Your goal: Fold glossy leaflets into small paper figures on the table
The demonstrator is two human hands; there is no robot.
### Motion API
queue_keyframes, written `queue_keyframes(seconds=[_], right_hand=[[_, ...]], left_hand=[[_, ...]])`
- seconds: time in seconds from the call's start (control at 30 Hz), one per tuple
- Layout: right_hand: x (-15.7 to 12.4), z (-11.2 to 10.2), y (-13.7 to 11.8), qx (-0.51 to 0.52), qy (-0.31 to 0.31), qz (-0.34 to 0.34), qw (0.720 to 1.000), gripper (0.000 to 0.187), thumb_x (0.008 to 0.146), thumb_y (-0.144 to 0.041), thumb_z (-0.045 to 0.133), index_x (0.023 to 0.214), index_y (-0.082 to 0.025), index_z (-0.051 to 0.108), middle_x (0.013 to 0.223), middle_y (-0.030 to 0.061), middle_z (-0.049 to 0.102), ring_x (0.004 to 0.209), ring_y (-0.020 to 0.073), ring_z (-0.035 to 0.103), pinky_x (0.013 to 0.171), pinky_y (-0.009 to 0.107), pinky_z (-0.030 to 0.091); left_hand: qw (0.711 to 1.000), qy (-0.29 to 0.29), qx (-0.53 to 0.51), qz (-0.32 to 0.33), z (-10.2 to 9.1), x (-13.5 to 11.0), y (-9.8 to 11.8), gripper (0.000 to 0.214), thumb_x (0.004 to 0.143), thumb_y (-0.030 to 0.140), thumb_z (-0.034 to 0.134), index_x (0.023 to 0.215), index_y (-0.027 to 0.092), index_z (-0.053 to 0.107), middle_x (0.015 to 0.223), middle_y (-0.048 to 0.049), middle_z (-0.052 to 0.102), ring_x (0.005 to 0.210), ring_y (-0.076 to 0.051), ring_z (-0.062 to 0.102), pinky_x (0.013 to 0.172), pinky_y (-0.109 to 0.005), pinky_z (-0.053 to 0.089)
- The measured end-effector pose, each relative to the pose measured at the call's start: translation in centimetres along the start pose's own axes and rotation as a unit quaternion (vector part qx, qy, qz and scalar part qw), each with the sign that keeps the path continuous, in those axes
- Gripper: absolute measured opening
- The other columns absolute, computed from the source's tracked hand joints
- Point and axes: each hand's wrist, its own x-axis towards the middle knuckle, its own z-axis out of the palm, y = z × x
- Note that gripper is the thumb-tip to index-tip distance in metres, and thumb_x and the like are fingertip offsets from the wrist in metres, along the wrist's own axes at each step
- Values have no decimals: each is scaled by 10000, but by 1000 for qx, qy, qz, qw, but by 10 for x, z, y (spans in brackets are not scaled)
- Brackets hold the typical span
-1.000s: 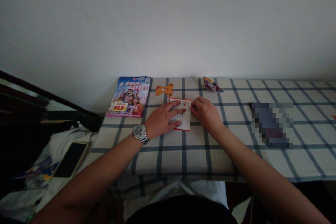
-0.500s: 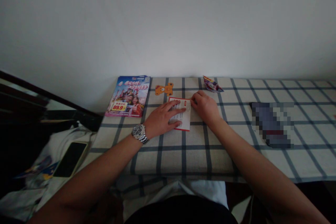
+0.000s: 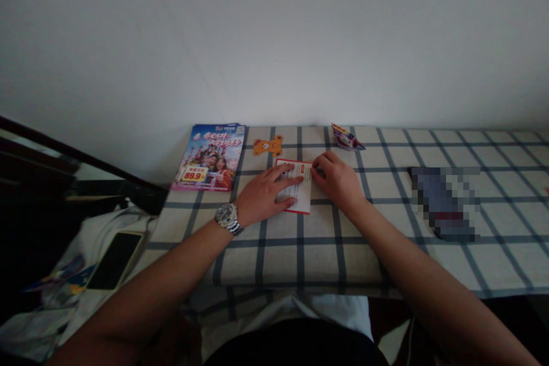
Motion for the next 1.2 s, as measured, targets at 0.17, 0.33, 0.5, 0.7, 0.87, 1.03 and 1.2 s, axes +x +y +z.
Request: queue_keyframes(seconds=[0.17, 0.33, 0.5, 0.7, 0.87, 1.03, 1.2], right_hand=[[-20, -5, -1, 46, -23, -28, 998, 84, 1003, -273, 627, 995, -218, 690, 1111, 81, 681, 804, 194, 688, 718, 328, 547], [-32, -5, -2, 36, -30, -40, 998, 44, 975, -260, 689, 964, -217, 693, 1114, 86, 688, 873, 233, 704, 768, 370, 575], [-39, -6, -5, 17, -35, -75, 996, 40, 984, -248, 683, 955, -221, 679, 1107, 91, 695, 947, 263, 703, 832, 415, 586], [-51, -8, -10, -3, -55, -110, 992, 19, 978, -229, 695, 967, -213, 692, 1107, 91, 711, 944, 263, 701, 810, 416, 599], [-64, -14, -21, -28, -66, -127, 989, 38, 989, -217, 671, 991, -225, 708, 1158, 98, 715, 936, 261, 699, 774, 418, 611], [-70, -20, -28, -36, -71, -141, 987, 51, 998, -256, 673, 989, -216, 703, 1179, 111, 710, 985, 272, 700, 810, 423, 625], [-70, -20, -28, -42, -82, -141, 986, 60, 1008, -263, 658, 994, -218, 695, 1181, 112, 709, 1012, 281, 699, 833, 427, 625]], left_hand=[[1000, 3, 0, 1, 0, 0, 0, 542, 988, 482, 674, 1497, 318, 585, 1618, -79, 451, 1465, -299, 478, 1228, -482, 435], [1000, -2, 0, 1, -1, 1, 1, 529, 1002, 479, 653, 1497, 306, 589, 1619, -83, 454, 1471, -303, 474, 1232, -483, 432], [1000, 4, 0, -2, 1, 0, 1, 530, 998, 489, 660, 1495, 318, 593, 1621, -75, 453, 1464, -304, 480, 1229, -489, 436], [1000, 7, 0, 0, 3, 1, 0, 527, 1000, 496, 656, 1489, 306, 602, 1617, -83, 457, 1465, -310, 480, 1228, -488, 437], [1000, 15, 0, 2, 4, 0, -1, 525, 993, 503, 664, 1476, 302, 613, 1601, -79, 473, 1460, -305, 486, 1225, -480, 444], [1000, 16, -3, 0, 5, 0, -1, 522, 986, 490, 680, 1470, 303, 620, 1604, -81, 470, 1462, -304, 486, 1227, -481, 441], [1000, 14, -5, -2, 5, 0, -2, 528, 980, 494, 688, 1470, 312, 617, 1608, -77, 465, 1456, -303, 489, 1226, -483, 441]])
